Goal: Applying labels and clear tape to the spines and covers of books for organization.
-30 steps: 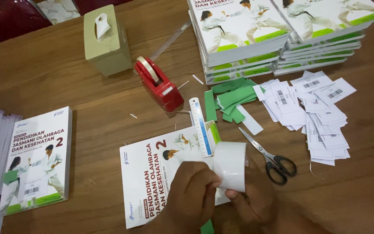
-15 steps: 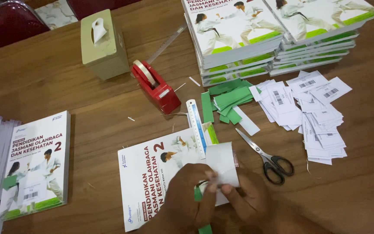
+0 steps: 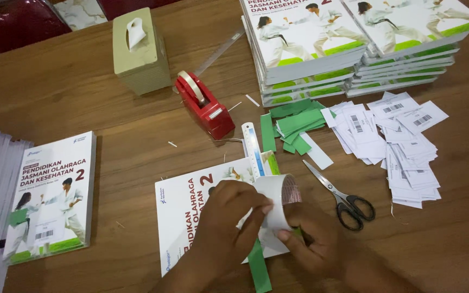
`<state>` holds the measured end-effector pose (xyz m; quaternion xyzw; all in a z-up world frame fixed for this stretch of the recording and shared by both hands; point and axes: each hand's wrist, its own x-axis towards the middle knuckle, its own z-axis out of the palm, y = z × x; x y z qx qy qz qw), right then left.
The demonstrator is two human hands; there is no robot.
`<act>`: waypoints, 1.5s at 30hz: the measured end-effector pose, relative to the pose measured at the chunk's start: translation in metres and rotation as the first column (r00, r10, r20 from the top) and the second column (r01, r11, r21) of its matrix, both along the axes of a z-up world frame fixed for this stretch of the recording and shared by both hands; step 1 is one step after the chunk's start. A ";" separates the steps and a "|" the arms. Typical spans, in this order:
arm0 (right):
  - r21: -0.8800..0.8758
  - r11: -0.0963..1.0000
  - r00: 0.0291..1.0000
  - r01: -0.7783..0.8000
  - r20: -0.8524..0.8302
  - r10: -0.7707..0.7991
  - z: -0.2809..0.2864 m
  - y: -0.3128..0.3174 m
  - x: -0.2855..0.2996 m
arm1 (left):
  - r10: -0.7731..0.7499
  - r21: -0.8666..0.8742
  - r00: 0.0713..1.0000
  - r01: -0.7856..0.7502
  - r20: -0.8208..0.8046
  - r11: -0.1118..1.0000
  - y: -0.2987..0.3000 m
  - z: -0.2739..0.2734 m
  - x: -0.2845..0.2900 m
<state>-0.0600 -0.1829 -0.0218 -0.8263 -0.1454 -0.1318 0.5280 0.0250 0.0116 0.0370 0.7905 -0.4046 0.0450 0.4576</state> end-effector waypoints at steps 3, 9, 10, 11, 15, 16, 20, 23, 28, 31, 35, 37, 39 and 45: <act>-0.143 0.989 0.993 0.022 0.116 -0.005 0.011 0.002 0.007 | 0.003 0.009 1.000 -0.003 0.007 1.000 0.000 0.001 0.000; -0.310 0.944 0.987 -0.116 0.071 0.145 -0.002 -0.005 -0.006 | 0.043 0.112 0.987 -0.026 -0.152 0.993 0.002 -0.003 0.000; -0.219 0.967 0.983 -0.130 0.100 0.154 0.007 -0.001 -0.004 | 0.038 0.118 0.981 -0.016 -0.190 0.993 0.004 -0.002 0.003; -0.126 0.981 0.978 -0.146 0.129 0.162 0.015 0.002 -0.002 | 0.035 0.123 0.973 -0.007 -0.228 0.992 0.005 -0.001 0.005; -0.021 0.998 0.998 -0.060 0.014 0.060 -0.020 0.007 -0.023 | 0.026 0.083 0.954 -0.001 -0.299 0.997 0.008 0.009 0.002; -0.041 0.994 0.995 0.097 0.023 -0.096 -0.028 0.011 -0.028 | 0.030 0.048 0.958 -0.017 -0.286 0.999 0.009 0.008 0.002; -0.061 0.977 0.977 0.205 -0.054 -0.208 -0.013 0.010 -0.021 | 0.030 -0.029 0.970 -0.038 -0.242 0.999 0.014 0.027 -0.009; -0.033 0.978 0.975 0.206 -0.073 -0.208 -0.010 0.013 -0.020 | 0.044 -0.023 0.980 -0.049 -0.193 0.999 0.013 0.029 -0.013; -0.167 0.936 0.884 0.309 -0.311 -0.347 -0.017 0.012 -0.027 | 0.051 -0.042 0.989 -0.057 -0.141 0.998 0.014 0.043 -0.026; -0.073 0.960 0.906 0.269 -0.317 -0.279 -0.012 0.015 -0.023 | 0.039 -0.034 0.984 -0.045 -0.174 0.998 0.015 0.043 -0.021; -0.009 0.990 0.975 0.138 -0.177 -0.137 -0.029 0.010 -0.018 | 0.088 0.005 0.969 -0.089 -0.231 0.996 0.020 0.032 -0.001; 0.036 0.993 0.955 0.116 -0.279 -0.102 -0.021 0.002 -0.019 | 0.098 -0.041 0.957 -0.113 -0.275 0.993 0.022 0.029 0.001; 0.084 0.992 0.924 0.096 -0.379 -0.057 -0.020 -0.003 -0.022 | 0.110 -0.083 0.941 -0.144 -0.320 0.986 0.024 0.027 0.004; 0.172 0.984 0.965 0.041 -0.261 0.006 -0.021 0.000 -0.054 | 0.035 -0.066 0.834 -0.086 -0.551 0.994 0.036 0.014 0.011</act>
